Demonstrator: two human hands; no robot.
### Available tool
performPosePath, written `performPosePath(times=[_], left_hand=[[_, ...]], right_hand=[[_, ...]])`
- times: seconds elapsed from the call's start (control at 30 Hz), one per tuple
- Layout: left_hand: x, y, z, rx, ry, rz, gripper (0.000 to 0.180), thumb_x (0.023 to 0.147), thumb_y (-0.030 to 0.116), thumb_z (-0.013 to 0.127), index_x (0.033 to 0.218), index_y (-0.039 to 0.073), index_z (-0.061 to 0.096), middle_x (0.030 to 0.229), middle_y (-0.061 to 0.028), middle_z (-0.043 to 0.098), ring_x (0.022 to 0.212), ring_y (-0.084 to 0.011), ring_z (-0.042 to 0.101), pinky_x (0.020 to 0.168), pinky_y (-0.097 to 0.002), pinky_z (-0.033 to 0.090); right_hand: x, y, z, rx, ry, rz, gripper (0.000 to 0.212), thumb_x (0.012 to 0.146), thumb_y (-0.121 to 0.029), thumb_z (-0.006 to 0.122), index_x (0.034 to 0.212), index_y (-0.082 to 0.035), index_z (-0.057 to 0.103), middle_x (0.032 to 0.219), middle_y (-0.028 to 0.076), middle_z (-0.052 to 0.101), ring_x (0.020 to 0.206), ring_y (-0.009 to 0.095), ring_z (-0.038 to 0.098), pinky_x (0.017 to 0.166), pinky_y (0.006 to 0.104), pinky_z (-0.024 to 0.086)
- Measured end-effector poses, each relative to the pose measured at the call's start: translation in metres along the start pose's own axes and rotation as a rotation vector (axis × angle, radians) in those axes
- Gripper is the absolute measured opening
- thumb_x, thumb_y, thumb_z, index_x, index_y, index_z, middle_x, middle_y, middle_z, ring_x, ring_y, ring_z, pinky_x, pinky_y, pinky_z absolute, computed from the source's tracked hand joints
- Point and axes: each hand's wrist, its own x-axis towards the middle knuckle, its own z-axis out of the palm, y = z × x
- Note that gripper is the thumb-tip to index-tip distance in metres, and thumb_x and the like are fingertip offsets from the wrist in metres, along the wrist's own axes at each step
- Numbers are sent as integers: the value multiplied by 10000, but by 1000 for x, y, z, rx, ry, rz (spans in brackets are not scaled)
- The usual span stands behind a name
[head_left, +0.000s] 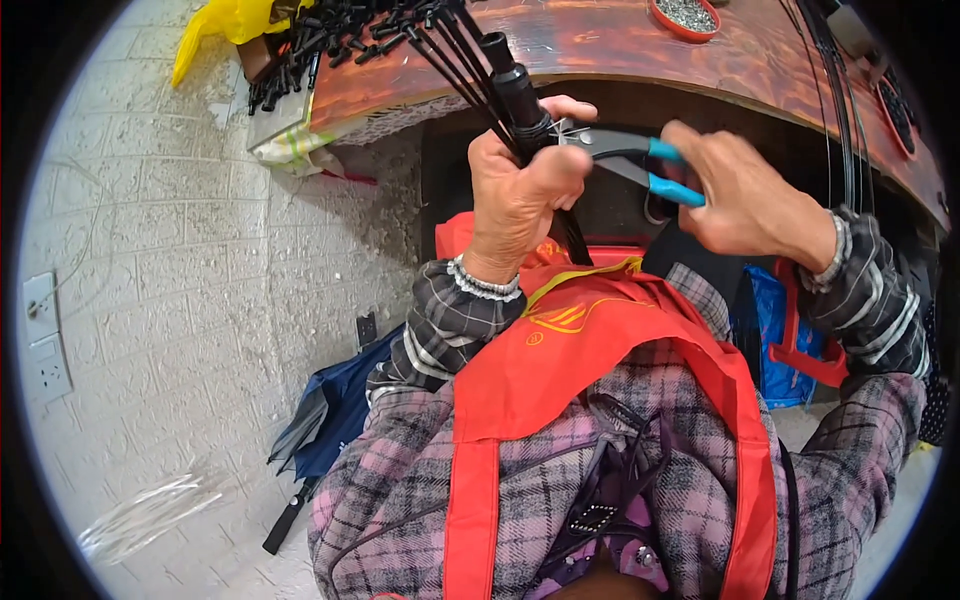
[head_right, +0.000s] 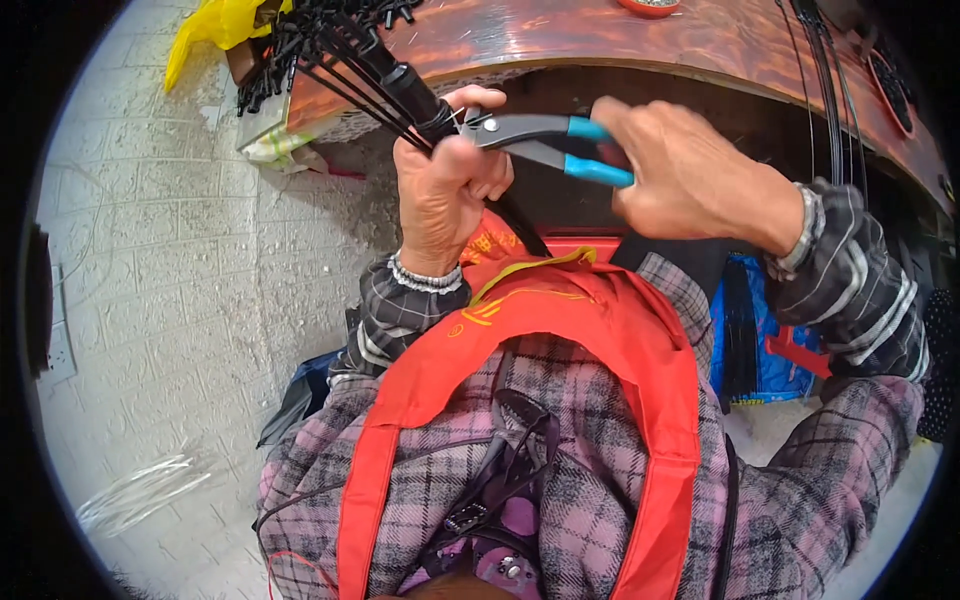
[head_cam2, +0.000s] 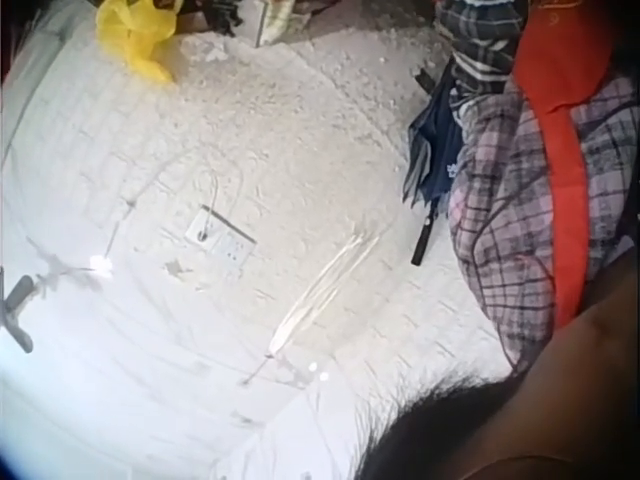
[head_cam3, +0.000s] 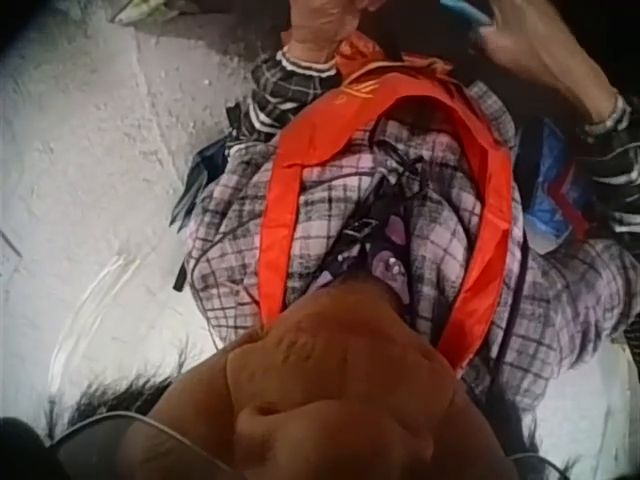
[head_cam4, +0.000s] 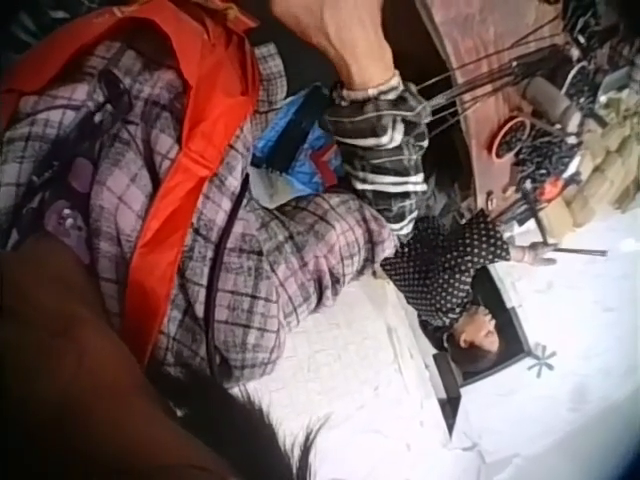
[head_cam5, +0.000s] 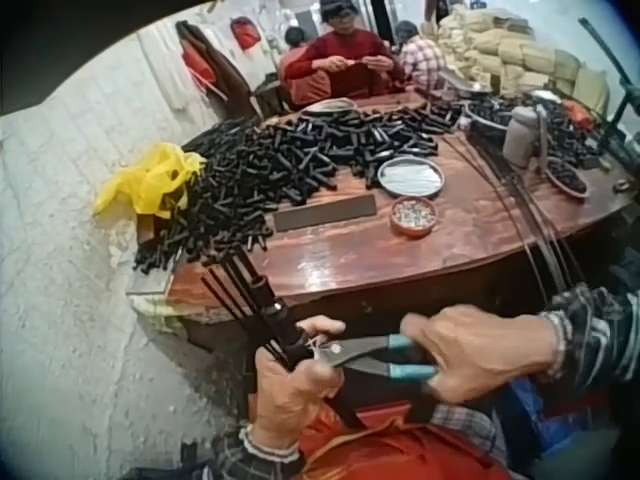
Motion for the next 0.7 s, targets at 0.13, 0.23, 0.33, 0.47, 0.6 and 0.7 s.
performPosePath(times=[0.13,0.23,0.33,0.47,0.6,0.7], left_hand=[[6,9,4,-187,27,-101,740,787,606,312,983,-78,514,459,7,385,372,-78,324,380,-221,276],[9,9,5,-210,127,-233,925,742,735,127,920,-64,558,421,-6,388,343,-79,326,354,-213,271],[9,7,9,-93,207,-188,905,721,755,145,836,-24,589,399,8,354,320,-78,295,336,-210,254],[8,7,9,-63,228,-152,901,718,757,152,828,-24,589,400,10,351,319,-77,294,335,-208,253],[12,7,13,-49,254,-177,888,723,753,168,816,-23,588,401,11,356,319,-74,298,330,-206,248],[12,10,13,-20,275,-175,877,729,746,178,814,-24,589,401,12,360,317,-75,302,325,-208,246]], right_hand=[[9,-5,-16,240,-296,132,199,605,-44,530,759,1,413,560,147,409,532,336,403,517,375,341],[7,-5,-10,44,-67,5,222,647,-30,520,846,-11,423,629,142,421,576,340,427,548,379,357],[2,-7,-6,-192,147,-173,339,688,-18,530,1011,-30,431,794,151,459,673,342,477,601,392,382],[3,-10,-4,-387,202,-155,505,669,2,563,1135,-48,373,897,166,450,755,334,499,651,396,400],[3,-16,-5,-454,156,-20,484,665,-21,591,1108,-48,398,836,155,507,752,325,526,636,385,414],[6,-18,-8,-508,212,17,315,688,-56,593,972,-43,456,731,141,535,688,317,547,585,386,420]])
